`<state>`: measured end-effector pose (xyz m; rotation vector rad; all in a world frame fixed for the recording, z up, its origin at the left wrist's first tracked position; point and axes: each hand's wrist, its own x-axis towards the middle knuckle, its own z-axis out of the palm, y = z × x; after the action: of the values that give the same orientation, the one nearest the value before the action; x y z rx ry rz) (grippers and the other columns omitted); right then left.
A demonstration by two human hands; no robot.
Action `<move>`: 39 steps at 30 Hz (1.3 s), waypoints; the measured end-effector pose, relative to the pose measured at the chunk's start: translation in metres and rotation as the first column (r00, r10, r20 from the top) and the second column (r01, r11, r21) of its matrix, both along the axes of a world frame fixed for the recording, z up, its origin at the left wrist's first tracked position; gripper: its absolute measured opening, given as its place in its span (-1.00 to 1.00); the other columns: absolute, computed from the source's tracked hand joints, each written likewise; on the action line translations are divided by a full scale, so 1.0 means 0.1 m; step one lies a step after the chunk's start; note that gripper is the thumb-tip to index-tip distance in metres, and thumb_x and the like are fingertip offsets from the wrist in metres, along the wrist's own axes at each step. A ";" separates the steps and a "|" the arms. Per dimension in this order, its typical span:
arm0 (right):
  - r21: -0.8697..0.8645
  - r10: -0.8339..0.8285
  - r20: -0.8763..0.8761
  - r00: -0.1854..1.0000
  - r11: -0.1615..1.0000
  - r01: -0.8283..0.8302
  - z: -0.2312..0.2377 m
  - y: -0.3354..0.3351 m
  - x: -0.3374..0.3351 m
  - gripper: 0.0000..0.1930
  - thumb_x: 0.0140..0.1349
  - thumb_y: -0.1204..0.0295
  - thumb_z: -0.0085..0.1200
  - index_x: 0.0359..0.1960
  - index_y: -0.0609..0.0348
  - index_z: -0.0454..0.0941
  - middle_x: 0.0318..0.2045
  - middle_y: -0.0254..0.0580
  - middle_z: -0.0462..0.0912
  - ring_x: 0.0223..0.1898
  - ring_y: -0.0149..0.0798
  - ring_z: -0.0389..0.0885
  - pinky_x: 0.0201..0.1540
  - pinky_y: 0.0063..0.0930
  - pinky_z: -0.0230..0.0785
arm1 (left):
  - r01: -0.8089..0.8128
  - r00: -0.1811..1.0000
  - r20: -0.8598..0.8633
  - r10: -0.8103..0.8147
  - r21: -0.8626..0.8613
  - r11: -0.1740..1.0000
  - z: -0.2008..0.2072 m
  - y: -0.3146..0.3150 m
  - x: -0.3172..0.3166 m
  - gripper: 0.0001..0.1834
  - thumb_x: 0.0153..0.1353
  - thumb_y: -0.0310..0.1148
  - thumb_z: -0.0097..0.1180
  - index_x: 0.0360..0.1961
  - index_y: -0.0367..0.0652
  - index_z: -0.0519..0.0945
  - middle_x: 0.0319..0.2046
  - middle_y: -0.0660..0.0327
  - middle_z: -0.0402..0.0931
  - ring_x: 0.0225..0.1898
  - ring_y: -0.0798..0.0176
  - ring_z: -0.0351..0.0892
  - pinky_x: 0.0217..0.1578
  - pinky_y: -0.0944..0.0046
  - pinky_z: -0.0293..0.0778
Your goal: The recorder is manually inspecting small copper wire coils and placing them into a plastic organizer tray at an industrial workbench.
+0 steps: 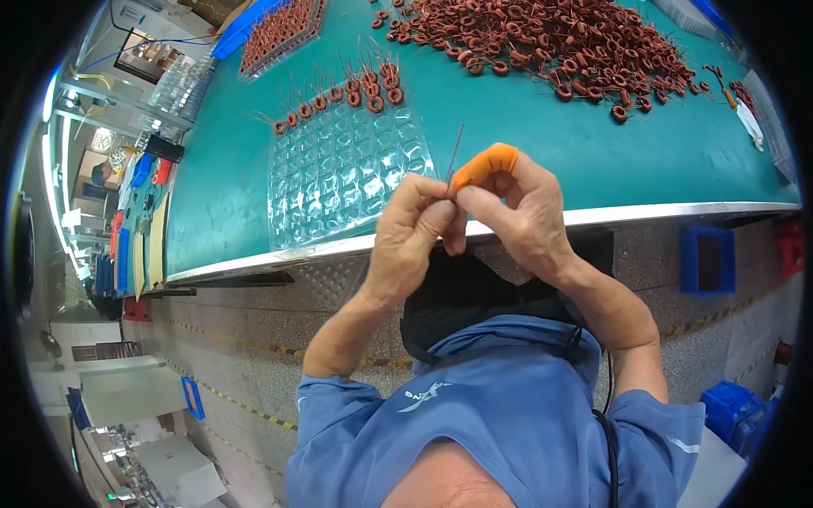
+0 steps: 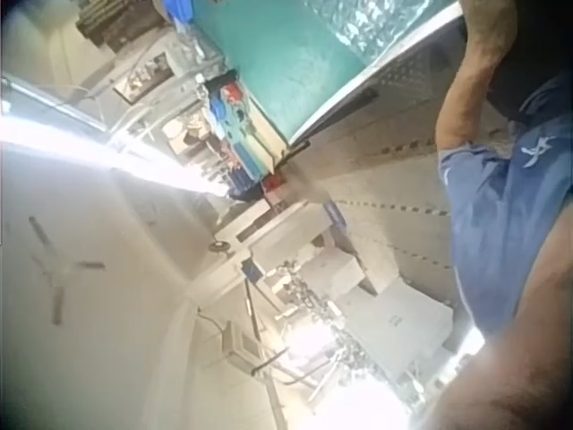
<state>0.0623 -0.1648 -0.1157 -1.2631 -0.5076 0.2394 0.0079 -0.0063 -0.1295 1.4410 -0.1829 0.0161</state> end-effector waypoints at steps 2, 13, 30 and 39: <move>-0.144 -0.149 0.162 0.975 0.974 0.173 -0.01 -0.17 0.18 -0.86 0.21 0.53 0.08 -0.22 0.31 0.52 -0.40 -0.28 0.59 -0.38 -0.50 0.54 -0.29 -0.60 0.42 | -0.112 0.981 0.176 0.084 0.158 0.981 0.03 0.16 0.21 -0.91 0.36 -0.49 -0.06 -0.16 -0.23 0.46 -0.36 0.17 0.54 -0.37 0.32 0.56 -0.31 0.35 0.51; -0.364 0.164 0.921 0.353 0.041 0.931 -0.81 -1.12 1.52 -0.88 0.08 0.47 0.00 -0.40 0.25 0.52 -0.22 0.01 0.49 -0.15 -0.05 0.48 -0.18 -0.22 0.43 | -0.480 0.876 0.371 0.307 0.614 0.627 -0.35 2.24 1.22 -0.88 0.19 -0.55 0.07 -0.27 -0.38 0.59 -0.37 0.22 0.56 -0.34 0.37 0.49 -0.25 0.38 0.43; 0.094 -0.062 0.995 -0.074 0.444 0.891 -0.39 -1.51 2.04 -0.82 0.04 0.28 0.11 -0.65 0.00 0.56 -0.61 -0.23 0.55 -0.51 -0.20 0.54 -0.48 -0.30 0.45 | -0.504 0.863 0.459 0.214 0.739 0.447 -0.22 1.70 1.58 -0.72 0.28 -0.34 0.07 -0.09 -0.27 0.65 -0.21 0.10 0.66 -0.22 0.26 0.63 -0.15 0.33 0.47; -0.187 -0.495 0.617 0.612 0.662 0.725 -0.08 -1.17 1.69 -0.78 0.31 0.37 0.05 -0.20 0.26 0.64 -0.36 -0.22 0.72 -0.33 -0.42 0.69 -0.27 -0.62 0.49 | -0.644 0.765 0.401 0.505 0.492 0.585 -0.40 2.13 1.49 -0.88 0.11 -0.45 0.23 -0.31 -0.22 0.69 -0.43 0.34 0.65 -0.35 0.51 0.54 -0.29 0.48 0.43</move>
<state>0.2310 -0.2820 -0.1236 -1.8795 -0.4368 -0.6684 0.1569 0.2072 -0.1691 2.1042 0.1394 0.7330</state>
